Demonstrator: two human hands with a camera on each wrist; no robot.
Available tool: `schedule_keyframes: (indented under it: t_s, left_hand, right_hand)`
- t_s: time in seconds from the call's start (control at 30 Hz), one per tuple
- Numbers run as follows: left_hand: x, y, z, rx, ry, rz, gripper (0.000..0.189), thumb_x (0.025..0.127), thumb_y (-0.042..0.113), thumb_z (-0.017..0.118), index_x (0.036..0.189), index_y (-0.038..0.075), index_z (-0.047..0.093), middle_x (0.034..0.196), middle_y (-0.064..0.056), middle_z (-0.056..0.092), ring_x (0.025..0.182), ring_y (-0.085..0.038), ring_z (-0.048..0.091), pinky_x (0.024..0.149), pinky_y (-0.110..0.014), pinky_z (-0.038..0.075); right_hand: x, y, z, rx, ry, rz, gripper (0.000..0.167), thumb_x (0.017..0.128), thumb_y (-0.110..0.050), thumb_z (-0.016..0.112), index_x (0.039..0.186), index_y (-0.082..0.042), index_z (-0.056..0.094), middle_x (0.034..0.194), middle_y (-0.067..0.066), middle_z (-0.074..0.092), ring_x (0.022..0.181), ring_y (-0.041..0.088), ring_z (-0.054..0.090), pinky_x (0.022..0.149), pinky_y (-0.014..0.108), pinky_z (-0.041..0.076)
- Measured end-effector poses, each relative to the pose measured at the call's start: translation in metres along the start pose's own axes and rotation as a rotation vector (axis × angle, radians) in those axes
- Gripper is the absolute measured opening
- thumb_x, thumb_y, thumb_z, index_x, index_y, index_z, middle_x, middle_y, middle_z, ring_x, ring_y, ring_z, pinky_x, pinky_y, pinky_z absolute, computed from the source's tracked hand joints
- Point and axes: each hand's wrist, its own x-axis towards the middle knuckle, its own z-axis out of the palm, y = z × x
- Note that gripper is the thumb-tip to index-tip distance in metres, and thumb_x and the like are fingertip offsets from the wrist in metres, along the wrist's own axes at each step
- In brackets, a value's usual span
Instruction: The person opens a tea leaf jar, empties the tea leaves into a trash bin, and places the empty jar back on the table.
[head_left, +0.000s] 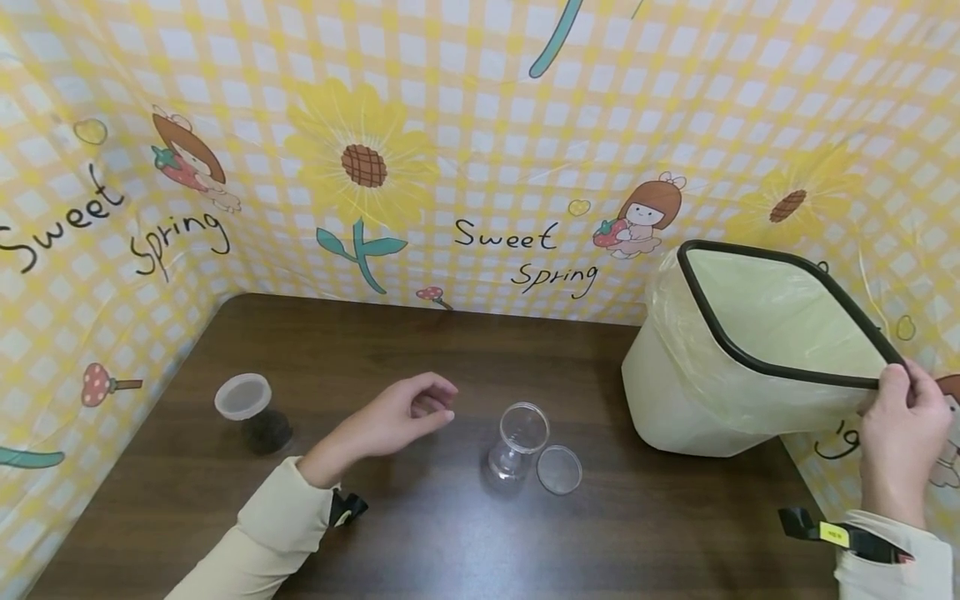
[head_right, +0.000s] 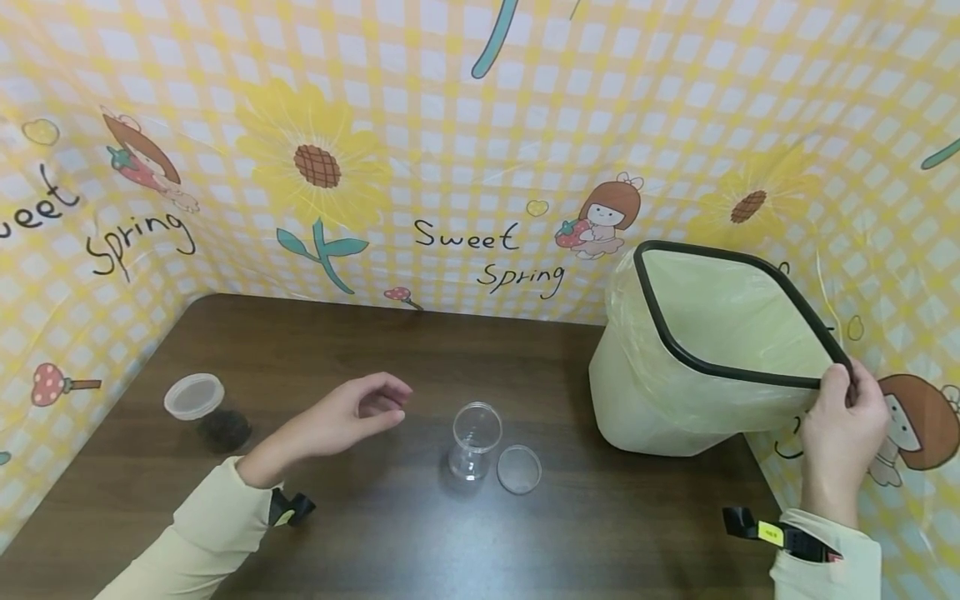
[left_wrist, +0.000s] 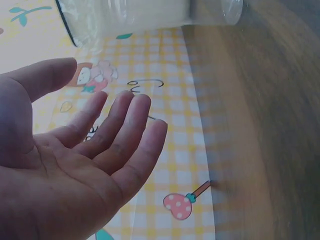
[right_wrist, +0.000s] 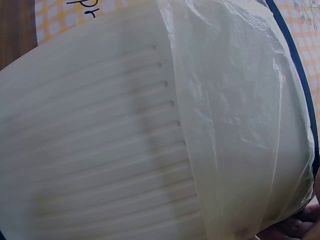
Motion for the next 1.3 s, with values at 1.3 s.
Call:
schedule_keyframes:
  t_s: [1.3]
  left_hand:
    - [-0.068, 0.002, -0.072, 0.124, 0.423, 0.077, 0.037, 0.096, 0.006, 0.07, 0.131, 0.0, 0.057, 0.123, -0.014, 0.065, 0.105, -0.004, 0.061, 0.087, -0.015, 0.048]
  right_hand:
    - [0.0, 0.0, 0.0, -0.008, 0.001, -0.006, 0.034, 0.107, -0.029, 0.043, 0.135, -0.019, 0.06, 0.08, -0.012, 0.047, 0.061, 0.0, 0.042, 0.054, 0.011, 0.033]
